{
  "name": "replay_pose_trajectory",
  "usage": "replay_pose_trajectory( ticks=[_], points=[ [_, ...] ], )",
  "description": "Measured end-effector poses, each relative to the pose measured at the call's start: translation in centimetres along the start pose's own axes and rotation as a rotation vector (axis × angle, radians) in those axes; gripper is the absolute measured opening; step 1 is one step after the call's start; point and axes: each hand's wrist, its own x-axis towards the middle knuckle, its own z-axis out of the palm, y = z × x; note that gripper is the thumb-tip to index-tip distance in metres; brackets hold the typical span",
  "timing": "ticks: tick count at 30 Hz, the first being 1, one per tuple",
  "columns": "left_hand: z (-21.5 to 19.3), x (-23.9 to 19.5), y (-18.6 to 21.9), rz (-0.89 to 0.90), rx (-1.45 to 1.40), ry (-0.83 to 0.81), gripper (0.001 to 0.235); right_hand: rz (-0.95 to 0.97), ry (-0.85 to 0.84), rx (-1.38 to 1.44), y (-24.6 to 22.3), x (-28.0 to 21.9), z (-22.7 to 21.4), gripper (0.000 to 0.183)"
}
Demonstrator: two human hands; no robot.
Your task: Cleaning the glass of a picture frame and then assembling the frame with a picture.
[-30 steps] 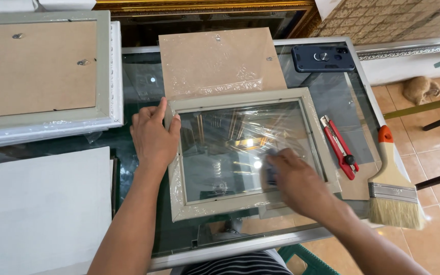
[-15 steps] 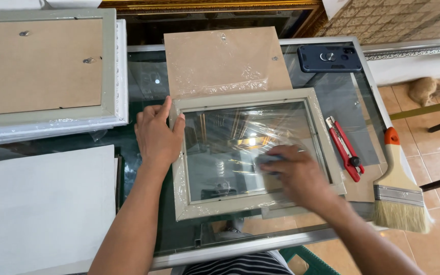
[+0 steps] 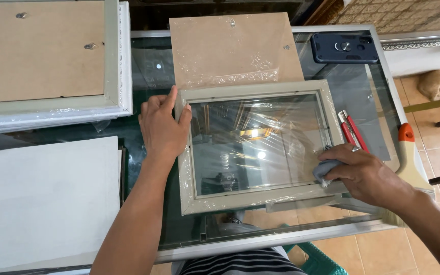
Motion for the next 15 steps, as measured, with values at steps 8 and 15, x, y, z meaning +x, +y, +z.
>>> replay_pose_trajectory(
  ticks=[8,15],
  points=[
    [0.3,-0.1,-0.1,0.018,-0.008,0.028,0.052,-0.077,-0.022,0.099,-3.8,3.3,0.7,0.041],
    [2.4,-0.1,-1.8,0.019,-0.073,0.114,0.052,-0.349,0.04,0.162,-8.0,7.5,1.7,0.031]
  ],
)
